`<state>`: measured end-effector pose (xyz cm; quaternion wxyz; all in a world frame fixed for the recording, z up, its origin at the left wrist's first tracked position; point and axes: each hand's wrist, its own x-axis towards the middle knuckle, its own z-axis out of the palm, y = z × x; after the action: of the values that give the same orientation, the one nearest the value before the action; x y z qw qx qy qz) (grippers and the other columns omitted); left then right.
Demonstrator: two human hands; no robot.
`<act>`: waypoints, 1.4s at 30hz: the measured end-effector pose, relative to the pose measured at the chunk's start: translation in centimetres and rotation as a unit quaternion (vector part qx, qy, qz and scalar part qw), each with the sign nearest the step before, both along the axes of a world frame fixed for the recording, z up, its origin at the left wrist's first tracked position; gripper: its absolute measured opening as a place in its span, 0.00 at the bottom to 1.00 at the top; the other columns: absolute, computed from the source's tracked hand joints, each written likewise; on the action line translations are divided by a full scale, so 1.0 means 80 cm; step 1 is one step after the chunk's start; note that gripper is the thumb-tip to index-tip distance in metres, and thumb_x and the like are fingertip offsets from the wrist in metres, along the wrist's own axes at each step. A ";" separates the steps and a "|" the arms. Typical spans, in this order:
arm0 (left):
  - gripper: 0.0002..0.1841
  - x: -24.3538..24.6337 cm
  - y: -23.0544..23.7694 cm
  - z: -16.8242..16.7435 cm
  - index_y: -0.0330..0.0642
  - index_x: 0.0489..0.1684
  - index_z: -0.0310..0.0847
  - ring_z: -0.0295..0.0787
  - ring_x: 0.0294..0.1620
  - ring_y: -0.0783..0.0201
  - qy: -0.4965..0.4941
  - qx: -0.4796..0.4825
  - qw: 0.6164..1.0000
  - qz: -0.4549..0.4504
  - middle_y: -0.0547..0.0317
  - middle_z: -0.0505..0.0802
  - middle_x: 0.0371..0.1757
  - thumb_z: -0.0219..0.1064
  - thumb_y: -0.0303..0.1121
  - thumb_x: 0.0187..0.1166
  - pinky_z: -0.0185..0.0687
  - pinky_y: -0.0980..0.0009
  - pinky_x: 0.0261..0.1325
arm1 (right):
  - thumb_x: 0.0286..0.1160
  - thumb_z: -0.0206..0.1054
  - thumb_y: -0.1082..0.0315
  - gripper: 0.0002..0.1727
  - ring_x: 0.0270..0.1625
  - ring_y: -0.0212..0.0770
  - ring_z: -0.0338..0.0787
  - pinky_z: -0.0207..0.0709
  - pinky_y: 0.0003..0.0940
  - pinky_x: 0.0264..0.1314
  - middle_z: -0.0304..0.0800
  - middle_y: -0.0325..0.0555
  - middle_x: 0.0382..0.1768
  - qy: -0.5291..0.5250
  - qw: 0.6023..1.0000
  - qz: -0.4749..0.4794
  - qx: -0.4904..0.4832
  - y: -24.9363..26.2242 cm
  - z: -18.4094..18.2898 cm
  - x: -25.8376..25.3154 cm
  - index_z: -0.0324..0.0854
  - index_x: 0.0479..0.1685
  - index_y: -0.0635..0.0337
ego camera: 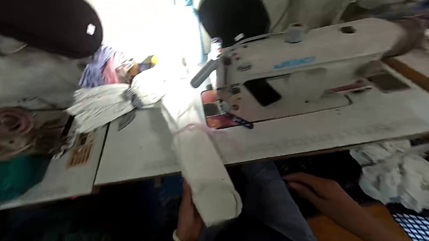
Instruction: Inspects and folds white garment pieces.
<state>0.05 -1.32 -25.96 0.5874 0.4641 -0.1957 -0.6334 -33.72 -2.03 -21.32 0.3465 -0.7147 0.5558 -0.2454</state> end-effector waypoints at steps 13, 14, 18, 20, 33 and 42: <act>0.23 0.016 -0.021 0.019 0.46 0.73 0.71 0.94 0.58 0.61 0.193 0.060 0.970 -0.134 0.57 0.95 0.57 0.43 0.50 0.93 0.91 0.61 0.60 | 0.81 0.61 0.73 0.14 0.39 0.44 0.94 0.87 0.41 0.45 0.93 0.56 0.38 -0.086 0.986 -0.049 -0.136 -0.105 0.018 0.197 0.85 0.54 0.76; 0.21 0.017 -0.020 0.017 0.47 0.75 0.66 0.94 0.58 0.62 0.190 0.056 0.971 -0.136 0.58 0.95 0.56 0.43 0.46 0.94 0.91 0.62 0.60 | 0.85 0.58 0.70 0.16 0.40 0.35 0.92 0.87 0.34 0.47 0.91 0.50 0.40 -0.157 0.982 -0.103 -0.035 -0.111 0.020 0.184 0.81 0.60 0.74; 0.18 0.016 -0.019 0.012 0.47 0.74 0.63 0.94 0.56 0.62 0.214 0.054 0.968 -0.120 0.59 0.95 0.54 0.51 0.39 0.90 0.91 0.63 0.59 | 0.81 0.58 0.75 0.24 0.46 0.29 0.92 0.88 0.27 0.48 0.87 0.48 0.53 -0.278 0.941 -0.184 0.053 -0.108 0.000 0.160 0.66 0.76 0.66; 0.16 0.014 -0.018 0.016 0.47 0.69 0.71 0.95 0.55 0.62 0.226 0.068 0.965 -0.112 0.58 0.96 0.53 0.46 0.40 0.92 0.92 0.63 0.59 | 0.78 0.58 0.75 0.32 0.51 0.30 0.91 0.86 0.26 0.51 0.85 0.55 0.65 -0.223 0.962 -0.157 -0.022 -0.099 -0.009 0.158 0.60 0.86 0.64; 0.26 0.015 0.018 0.054 0.30 0.65 0.74 0.90 0.38 0.70 -0.362 -0.003 0.922 -0.137 0.56 0.89 0.45 0.74 0.36 0.74 0.89 0.73 0.39 | 0.85 0.61 0.56 0.22 0.59 0.44 0.91 0.86 0.35 0.57 0.86 0.64 0.65 -0.098 0.992 -0.011 -0.079 -0.094 -0.009 0.149 0.87 0.67 0.60; 0.19 0.007 0.012 0.016 0.34 0.72 0.72 0.87 0.60 0.68 -0.103 -0.022 0.985 -0.135 0.58 0.86 0.65 0.51 0.29 0.85 0.87 0.65 0.62 | 0.70 0.53 0.20 0.49 0.87 0.77 0.62 0.56 0.78 0.81 0.64 0.75 0.84 0.100 0.946 0.051 -0.304 -0.062 -0.021 0.212 0.80 0.76 0.52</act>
<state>0.58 -0.40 -24.66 0.4838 0.4831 -0.3301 -0.6508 -16.75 -6.96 -23.00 0.0673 -0.8343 0.4493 -0.3124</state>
